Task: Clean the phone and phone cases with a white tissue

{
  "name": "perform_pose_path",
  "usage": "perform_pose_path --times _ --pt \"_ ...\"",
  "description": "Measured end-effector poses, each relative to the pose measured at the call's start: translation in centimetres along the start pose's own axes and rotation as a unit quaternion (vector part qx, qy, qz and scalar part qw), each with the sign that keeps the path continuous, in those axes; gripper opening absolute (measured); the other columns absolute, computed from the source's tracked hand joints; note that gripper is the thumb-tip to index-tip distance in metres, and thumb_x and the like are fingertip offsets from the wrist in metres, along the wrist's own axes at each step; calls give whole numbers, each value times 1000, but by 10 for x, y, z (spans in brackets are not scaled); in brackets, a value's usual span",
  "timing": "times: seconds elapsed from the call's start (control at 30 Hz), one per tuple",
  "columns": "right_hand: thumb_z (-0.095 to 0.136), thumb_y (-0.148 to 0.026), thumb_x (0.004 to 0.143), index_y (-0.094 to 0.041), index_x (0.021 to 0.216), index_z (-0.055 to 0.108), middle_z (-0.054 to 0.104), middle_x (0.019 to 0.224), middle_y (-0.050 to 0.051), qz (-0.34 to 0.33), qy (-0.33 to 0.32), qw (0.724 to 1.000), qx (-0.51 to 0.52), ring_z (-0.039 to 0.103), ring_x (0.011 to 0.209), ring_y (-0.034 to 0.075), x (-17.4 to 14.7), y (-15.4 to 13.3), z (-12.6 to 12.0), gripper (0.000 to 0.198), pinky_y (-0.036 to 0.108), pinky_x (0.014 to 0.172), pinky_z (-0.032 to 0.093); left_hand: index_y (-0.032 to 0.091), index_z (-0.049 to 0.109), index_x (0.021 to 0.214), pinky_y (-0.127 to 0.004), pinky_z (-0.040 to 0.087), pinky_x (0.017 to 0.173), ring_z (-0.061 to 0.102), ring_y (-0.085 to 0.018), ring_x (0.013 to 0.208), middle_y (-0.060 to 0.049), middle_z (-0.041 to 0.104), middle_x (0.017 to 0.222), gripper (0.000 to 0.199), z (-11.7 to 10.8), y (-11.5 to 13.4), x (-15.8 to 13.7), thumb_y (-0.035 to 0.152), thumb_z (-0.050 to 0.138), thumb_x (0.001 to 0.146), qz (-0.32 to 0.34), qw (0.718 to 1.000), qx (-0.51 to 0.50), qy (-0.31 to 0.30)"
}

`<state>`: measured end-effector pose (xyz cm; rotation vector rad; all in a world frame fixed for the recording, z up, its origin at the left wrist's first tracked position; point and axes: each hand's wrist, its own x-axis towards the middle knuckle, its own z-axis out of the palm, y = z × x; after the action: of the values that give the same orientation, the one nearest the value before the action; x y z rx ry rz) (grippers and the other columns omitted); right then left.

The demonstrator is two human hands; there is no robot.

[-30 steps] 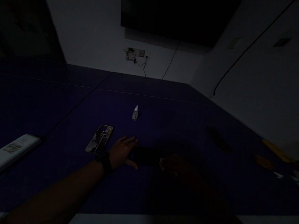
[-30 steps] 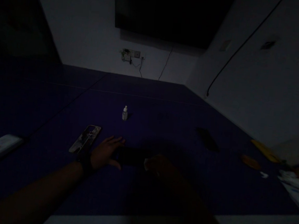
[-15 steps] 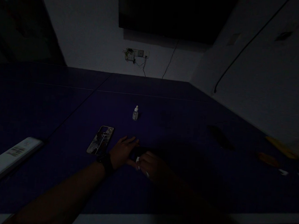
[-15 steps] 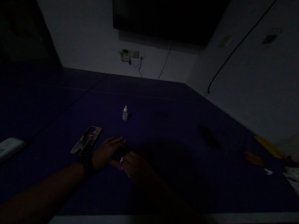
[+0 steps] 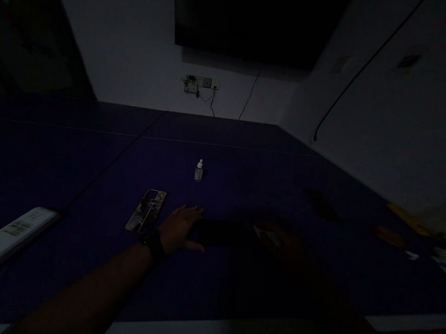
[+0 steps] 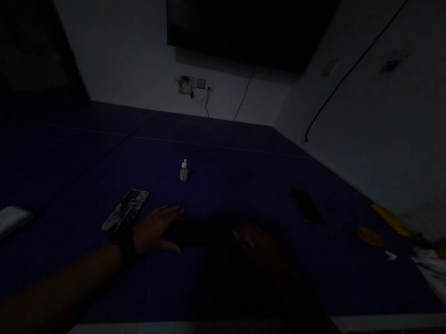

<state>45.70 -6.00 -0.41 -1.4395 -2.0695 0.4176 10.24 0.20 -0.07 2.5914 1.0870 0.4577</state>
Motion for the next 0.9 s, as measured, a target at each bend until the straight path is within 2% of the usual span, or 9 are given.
perform_pose_path --times 0.07,0.13,0.23,0.33,0.4,0.5,0.67,0.77,0.9 --pt "49 -42 98 -23 121 66 70 122 12 41 13 999 13 69 109 28 9 1 2 34 47 94 57 23 53 135 -53 32 118 52 -35 133 -14 57 141 89 -2 1 -2 62 87 62 3 1000 -7 17" --pt "46 -43 99 -22 128 63 67 127 13 39 2 999 10 66 115 28 19 0 6 39 50 99 53 24 48 141 -52 35 116 57 -33 126 -13 59 136 93 -4 1 -4 58 88 64 8 999 -17 27" --pt "54 -46 96 -24 137 56 61 138 13 -24 -68 997 -12 58 126 29 31 -3 11 47 55 109 42 28 43 144 -55 30 119 59 -32 124 -10 63 131 92 -7 0 -6 53 87 68 23 999 -28 23" --pt "74 -53 81 -25 142 51 57 143 13 -77 -139 987 -34 52 131 32 37 -9 12 71 60 116 27 27 47 141 -54 30 119 60 -31 123 -9 65 130 86 -8 -1 -6 49 88 68 27 999 -37 24" --pt "78 -52 77 -23 139 54 59 139 14 -91 -151 984 -25 54 128 32 38 -11 12 73 58 113 33 25 51 137 -54 31 119 61 -31 122 -10 66 128 84 -8 -2 -6 44 91 65 25 998 -43 29" --pt "77 -46 78 -21 131 60 63 131 16 -109 -126 986 -9 58 121 31 36 -10 15 61 51 102 45 24 56 131 -53 32 119 62 -30 120 -9 68 125 78 -8 -3 -4 43 92 64 20 997 -64 36" --pt "62 -40 89 -21 123 66 70 117 12 -106 -72 991 -30 67 102 25 35 -5 22 38 42 91 52 24 64 109 -52 30 119 67 -26 111 -5 73 112 36 -10 0 -4 45 77 83 -30 989 -127 63" --pt "48 -38 98 -22 121 68 73 106 10 -108 -77 990 -38 69 91 22 39 -6 24 35 37 84 55 23 63 100 -48 41 112 69 -25 105 -4 74 104 23 -12 3 -4 45 63 94 -49 986 -146 70" --pt "38 -38 103 -21 118 71 75 101 10 -109 -65 990 -65 70 89 21 45 -4 26 40 34 81 55 24 60 111 -37 55 94 70 -23 101 -5 74 107 27 -16 7 -6 46 52 99 -51 984 -154 69"
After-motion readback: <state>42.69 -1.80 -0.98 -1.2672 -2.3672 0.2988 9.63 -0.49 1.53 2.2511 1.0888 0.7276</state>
